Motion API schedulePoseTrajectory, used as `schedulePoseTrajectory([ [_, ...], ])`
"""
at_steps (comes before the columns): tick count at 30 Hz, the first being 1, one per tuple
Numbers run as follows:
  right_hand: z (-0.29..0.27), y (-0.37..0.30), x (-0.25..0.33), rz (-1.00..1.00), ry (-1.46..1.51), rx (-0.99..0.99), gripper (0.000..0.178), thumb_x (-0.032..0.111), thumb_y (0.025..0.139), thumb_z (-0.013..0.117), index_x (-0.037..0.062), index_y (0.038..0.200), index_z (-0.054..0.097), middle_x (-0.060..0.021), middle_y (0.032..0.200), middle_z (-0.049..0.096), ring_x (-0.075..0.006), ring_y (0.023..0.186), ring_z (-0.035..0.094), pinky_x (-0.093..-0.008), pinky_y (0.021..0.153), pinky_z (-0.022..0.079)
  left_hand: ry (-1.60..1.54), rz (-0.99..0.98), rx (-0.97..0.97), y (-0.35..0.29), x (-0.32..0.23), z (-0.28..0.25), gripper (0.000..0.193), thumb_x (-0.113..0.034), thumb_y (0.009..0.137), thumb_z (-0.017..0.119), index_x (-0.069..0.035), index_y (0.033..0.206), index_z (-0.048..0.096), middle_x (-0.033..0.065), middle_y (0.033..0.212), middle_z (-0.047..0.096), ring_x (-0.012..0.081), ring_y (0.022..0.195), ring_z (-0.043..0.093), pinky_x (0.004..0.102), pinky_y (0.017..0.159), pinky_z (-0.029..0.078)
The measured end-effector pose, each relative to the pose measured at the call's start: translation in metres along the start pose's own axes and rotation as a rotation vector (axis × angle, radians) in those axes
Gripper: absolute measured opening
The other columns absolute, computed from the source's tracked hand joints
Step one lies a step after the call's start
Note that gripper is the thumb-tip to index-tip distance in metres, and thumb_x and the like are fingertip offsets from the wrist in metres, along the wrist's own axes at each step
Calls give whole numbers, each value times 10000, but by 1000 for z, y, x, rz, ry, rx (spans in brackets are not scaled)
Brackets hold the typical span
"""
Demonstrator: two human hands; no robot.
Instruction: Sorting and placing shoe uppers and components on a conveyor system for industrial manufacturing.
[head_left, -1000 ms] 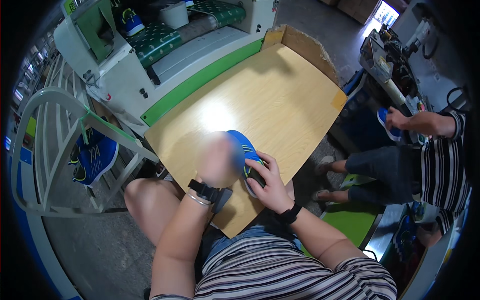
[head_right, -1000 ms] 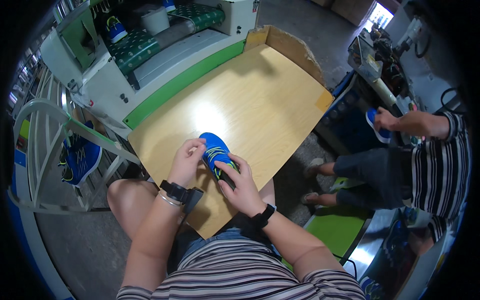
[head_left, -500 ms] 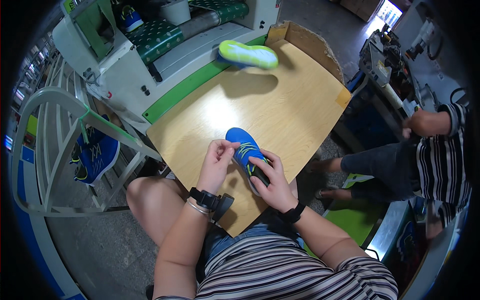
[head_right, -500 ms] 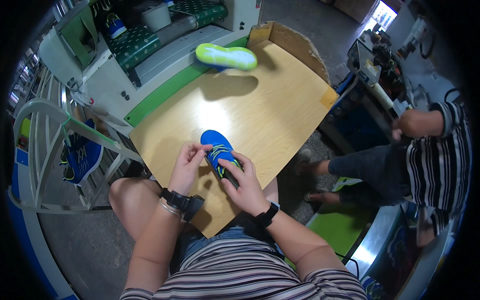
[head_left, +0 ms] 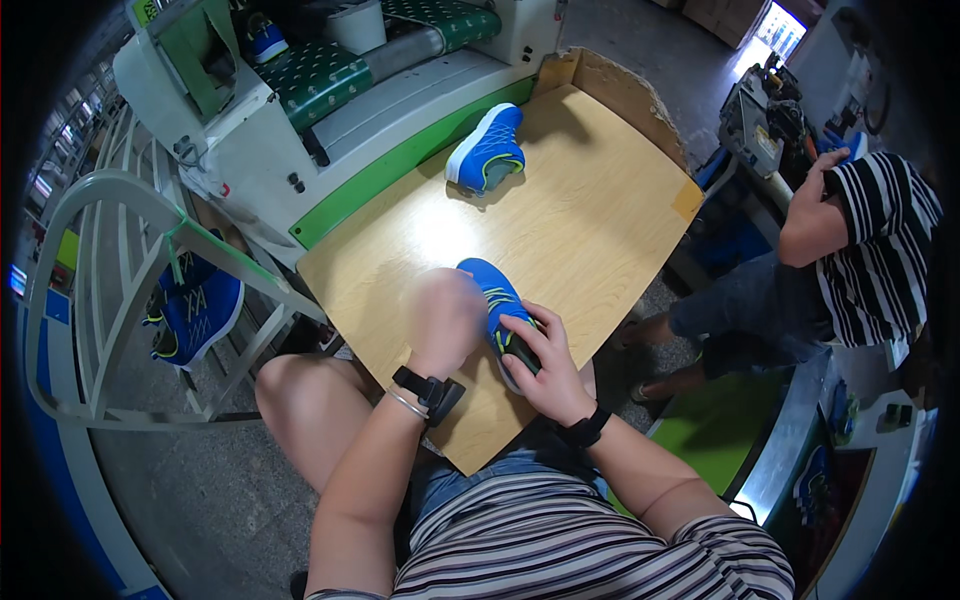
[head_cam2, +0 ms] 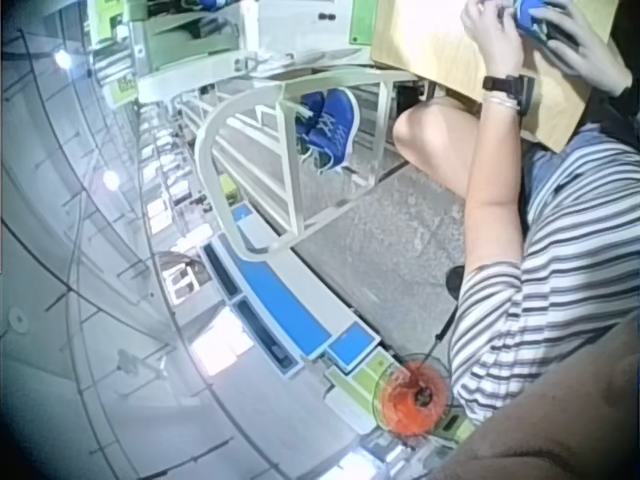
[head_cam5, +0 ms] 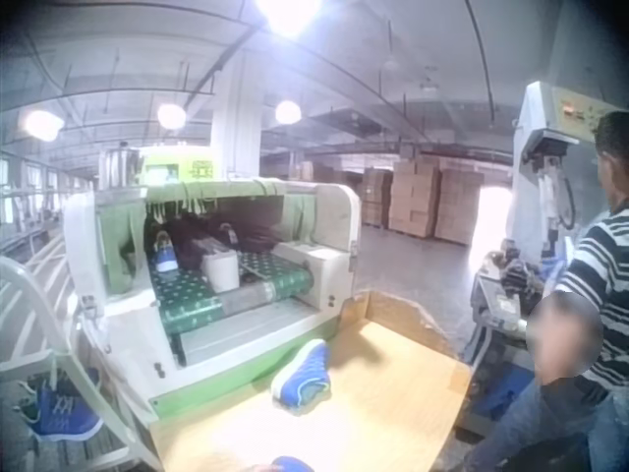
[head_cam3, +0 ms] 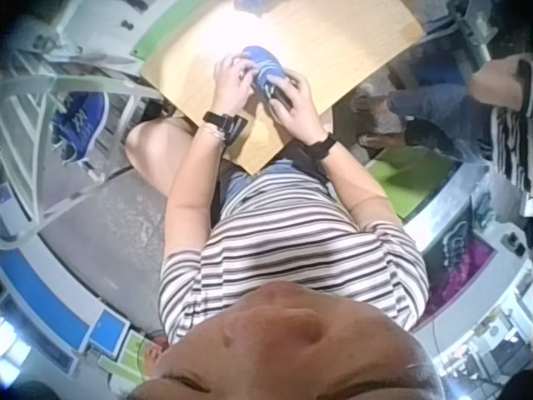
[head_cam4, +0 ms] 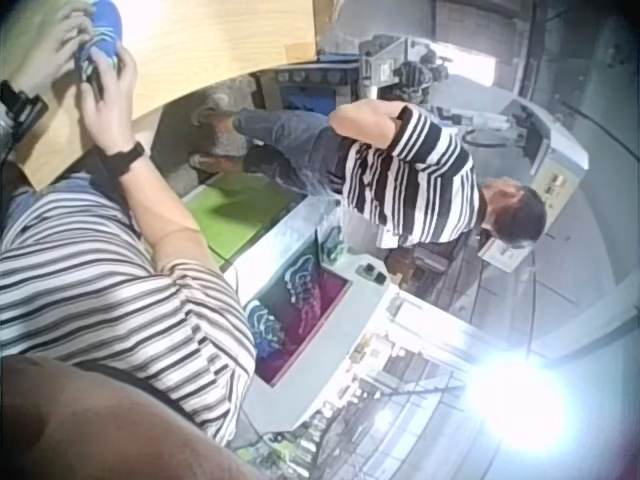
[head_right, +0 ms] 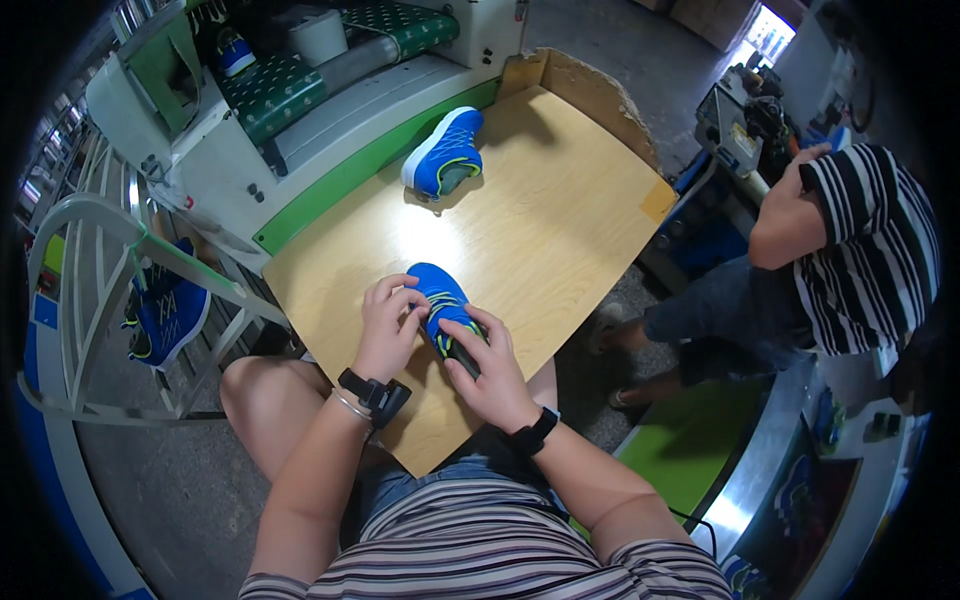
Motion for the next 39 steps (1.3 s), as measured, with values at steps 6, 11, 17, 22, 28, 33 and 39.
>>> schedulePoseTrajectory([
  [6,1,0,0,-12,5,-8,532,75,843,700,168,1355,587,-212,1421,425,-407,1325,422,-461,1118,367,37,-32,-96,-9,21,-10,73,-65,886,613,-80,957,621,112,1143,566,347,1122,498,452,983,375],
  [11,2,-2,-4,-8,25,-17,521,85,852,699,165,1355,588,-215,1429,421,-409,1332,417,-459,1118,368,55,22,-50,-8,13,-20,235,-42,892,602,-135,1101,660,108,1223,571,350,1185,485,464,1014,367],
  [17,0,-1,-1,-19,6,-3,519,87,856,695,165,1358,587,-213,1422,427,-407,1328,421,-458,1115,372,103,125,76,-2,3,-2,375,18,828,665,-217,1112,736,56,1305,589,326,1249,478,462,1080,345],
  [22,1,-2,-3,-21,-11,4,532,65,846,711,147,1354,579,-188,1428,393,-373,1336,412,-443,1130,356,78,181,68,7,9,-10,206,-51,814,711,-181,974,723,40,1201,629,321,1219,497,459,1031,360],
  [28,2,-2,-3,-22,3,9,532,69,847,713,149,1356,578,-188,1436,386,-373,1329,420,-445,1126,357,131,225,-6,7,-8,-12,96,-66,817,695,-90,878,625,91,1063,590,327,1093,527,444,937,403],
  [33,3,-2,-6,-17,24,-14,528,81,844,706,159,1351,587,-211,1419,421,-404,1327,421,-459,1120,364,99,132,50,-11,0,-17,67,-50,846,651,-62,887,599,120,1039,556,331,1040,529,439,919,410],
  [39,4,-4,-7,-13,35,-18,525,81,846,703,155,1353,586,-210,1423,418,-404,1330,419,-459,1124,362,-1,33,36,-17,13,-30,139,-53,864,645,-82,1000,639,115,1094,569,345,1071,521,427,956,401],
])
Point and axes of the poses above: each hand's wrist, its own y-axis towards the middle knuckle, its own z-axis out of the palm, x = y × z, the point moved 3 cm from there along y, towards the middle knuckle
